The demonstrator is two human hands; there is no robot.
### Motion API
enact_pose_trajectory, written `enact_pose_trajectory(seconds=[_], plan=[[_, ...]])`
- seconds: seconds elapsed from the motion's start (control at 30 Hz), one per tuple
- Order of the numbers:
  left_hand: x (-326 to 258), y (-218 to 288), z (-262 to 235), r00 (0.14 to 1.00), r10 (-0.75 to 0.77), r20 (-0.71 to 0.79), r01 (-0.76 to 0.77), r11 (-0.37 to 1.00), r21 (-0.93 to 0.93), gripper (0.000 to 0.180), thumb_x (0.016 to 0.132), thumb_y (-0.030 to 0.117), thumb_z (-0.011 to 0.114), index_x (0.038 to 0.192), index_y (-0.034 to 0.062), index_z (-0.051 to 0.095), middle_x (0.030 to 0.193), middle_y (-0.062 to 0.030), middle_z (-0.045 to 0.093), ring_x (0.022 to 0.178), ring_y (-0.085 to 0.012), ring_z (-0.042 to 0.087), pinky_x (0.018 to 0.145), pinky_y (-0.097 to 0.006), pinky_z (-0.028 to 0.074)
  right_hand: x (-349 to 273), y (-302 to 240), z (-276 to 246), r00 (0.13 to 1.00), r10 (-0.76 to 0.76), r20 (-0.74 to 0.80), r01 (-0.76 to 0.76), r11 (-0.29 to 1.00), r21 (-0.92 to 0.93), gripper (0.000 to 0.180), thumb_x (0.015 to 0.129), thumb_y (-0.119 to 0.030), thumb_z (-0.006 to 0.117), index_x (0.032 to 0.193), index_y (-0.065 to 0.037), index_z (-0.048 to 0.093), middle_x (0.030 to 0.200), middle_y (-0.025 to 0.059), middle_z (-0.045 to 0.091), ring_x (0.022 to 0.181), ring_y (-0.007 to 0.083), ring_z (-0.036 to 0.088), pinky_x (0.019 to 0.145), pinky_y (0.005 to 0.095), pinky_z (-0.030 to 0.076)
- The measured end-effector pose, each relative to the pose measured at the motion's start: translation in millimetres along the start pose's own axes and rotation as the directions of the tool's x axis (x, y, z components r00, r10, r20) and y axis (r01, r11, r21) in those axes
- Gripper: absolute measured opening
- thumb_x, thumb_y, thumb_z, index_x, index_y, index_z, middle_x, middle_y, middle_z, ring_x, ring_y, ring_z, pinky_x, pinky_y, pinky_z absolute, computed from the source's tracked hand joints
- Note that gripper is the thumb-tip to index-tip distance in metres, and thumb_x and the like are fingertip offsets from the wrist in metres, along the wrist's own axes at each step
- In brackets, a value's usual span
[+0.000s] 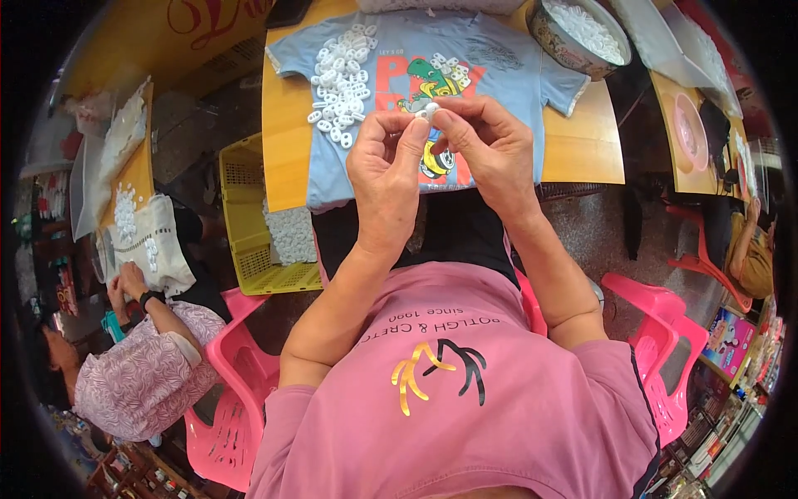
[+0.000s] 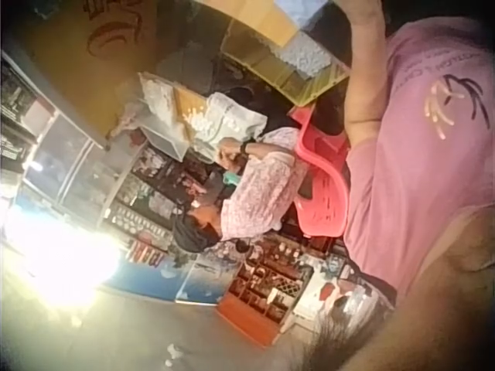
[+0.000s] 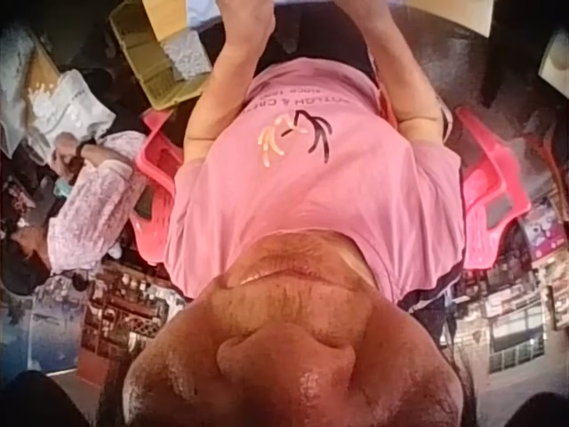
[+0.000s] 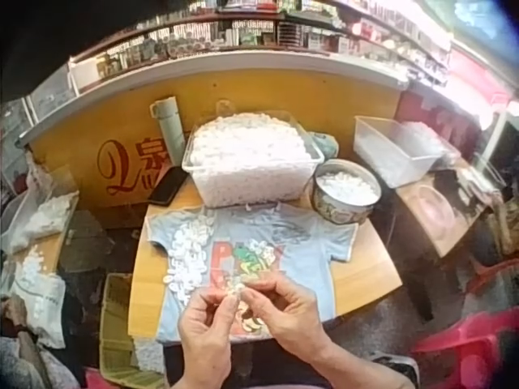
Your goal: Assembling small white plastic components into pairs on top of a t-shirt.
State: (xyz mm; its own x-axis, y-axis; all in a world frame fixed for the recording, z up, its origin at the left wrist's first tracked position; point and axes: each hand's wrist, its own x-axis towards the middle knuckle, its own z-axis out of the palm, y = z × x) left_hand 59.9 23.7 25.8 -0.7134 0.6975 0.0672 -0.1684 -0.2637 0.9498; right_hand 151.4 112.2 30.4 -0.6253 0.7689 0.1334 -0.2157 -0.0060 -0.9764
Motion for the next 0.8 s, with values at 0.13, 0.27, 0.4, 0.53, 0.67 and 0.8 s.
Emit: enact_pose_trajectory(seconds=[0.13, 0.27, 0.4, 0.53, 0.67, 0.8], plan=[[2, -2, -3, 0.998, 0.061, 0.015, -0.062, 0.997, 0.035, 0.008, 0.093, 0.009, 0.063, 0.093, 0.0022, 0.057, 0.086, -0.0001, 0.059, 0.073, -0.0031, 0.053, 0.064, -0.019, 0.044, 2, 2, 1, 0.999, 0.028, 0.031, -0.029, 0.998, 0.056, 0.019, 0.091, -0.006, 0.066, 0.107, 0.003, 0.065, 0.096, 0.0079, 0.068, 0.076, 0.0122, 0.065, 0.066, 0.0254, 0.055], [3, 2, -3, 0.999, -0.035, 0.033, 0.037, 0.998, -0.052, 0.009, 0.092, 0.008, 0.065, 0.097, 0.0030, 0.060, 0.093, -0.0005, 0.062, 0.084, -0.0041, 0.054, 0.077, -0.020, 0.043, 5, 9, -1, 0.993, 0.109, 0.037, -0.113, 0.984, 0.135, 0.021, 0.091, -0.009, 0.066, 0.108, 0.003, 0.065, 0.095, 0.0078, 0.067, 0.078, 0.0121, 0.064, 0.067, 0.0255, 0.054], [4, 1, -7, 0.993, 0.007, 0.120, -0.001, 0.999, -0.054, 0.013, 0.095, 0.010, 0.060, 0.105, 0.0022, 0.058, 0.100, -0.0019, 0.060, 0.087, -0.0062, 0.055, 0.077, -0.022, 0.046, 6, 10, -2, 0.977, 0.180, 0.116, -0.212, 0.889, 0.406, 0.028, 0.092, -0.009, 0.064, 0.118, 0.001, 0.060, 0.097, 0.0082, 0.066, 0.082, 0.0120, 0.062, 0.070, 0.0259, 0.054], [5, -18, -27, 0.973, 0.048, 0.227, -0.060, 0.997, 0.047, 0.025, 0.101, 0.020, 0.051, 0.116, 0.0018, 0.058, 0.115, -0.0063, 0.058, 0.113, -0.0129, 0.050, 0.094, -0.028, 0.042, -1, 11, 3, 0.949, 0.206, 0.237, -0.297, 0.836, 0.462, 0.052, 0.093, -0.008, 0.062, 0.139, -0.005, 0.040, 0.104, 0.0092, 0.064, 0.089, 0.0138, 0.063, 0.075, 0.0287, 0.055], [-3, -13, -30, 0.945, -0.007, 0.328, 0.030, 0.997, -0.065, 0.036, 0.104, 0.029, 0.042, 0.118, 0.0008, 0.058, 0.129, -0.0113, 0.051, 0.120, -0.0199, 0.048, 0.099, -0.031, 0.040, -8, 15, 9, 0.925, 0.227, 0.304, -0.361, 0.774, 0.520, 0.066, 0.092, -0.008, 0.063, 0.147, -0.009, 0.026, 0.107, 0.0099, 0.063, 0.096, 0.0154, 0.063, 0.080, 0.0312, 0.055], [-7, -17, -30, 0.941, 0.040, 0.335, 0.039, 0.973, -0.227, 0.038, 0.103, 0.031, 0.042, 0.113, -0.0006, 0.060, 0.129, -0.0129, 0.050, 0.123, -0.0229, 0.047, 0.101, -0.036, 0.040, -11, 15, 17, 0.927, 0.216, 0.307, -0.358, 0.756, 0.548, 0.074, 0.090, -0.006, 0.066, 0.149, -0.010, 0.022, 0.108, 0.0091, 0.062, 0.099, 0.0145, 0.061, 0.084, 0.0300, 0.053]])
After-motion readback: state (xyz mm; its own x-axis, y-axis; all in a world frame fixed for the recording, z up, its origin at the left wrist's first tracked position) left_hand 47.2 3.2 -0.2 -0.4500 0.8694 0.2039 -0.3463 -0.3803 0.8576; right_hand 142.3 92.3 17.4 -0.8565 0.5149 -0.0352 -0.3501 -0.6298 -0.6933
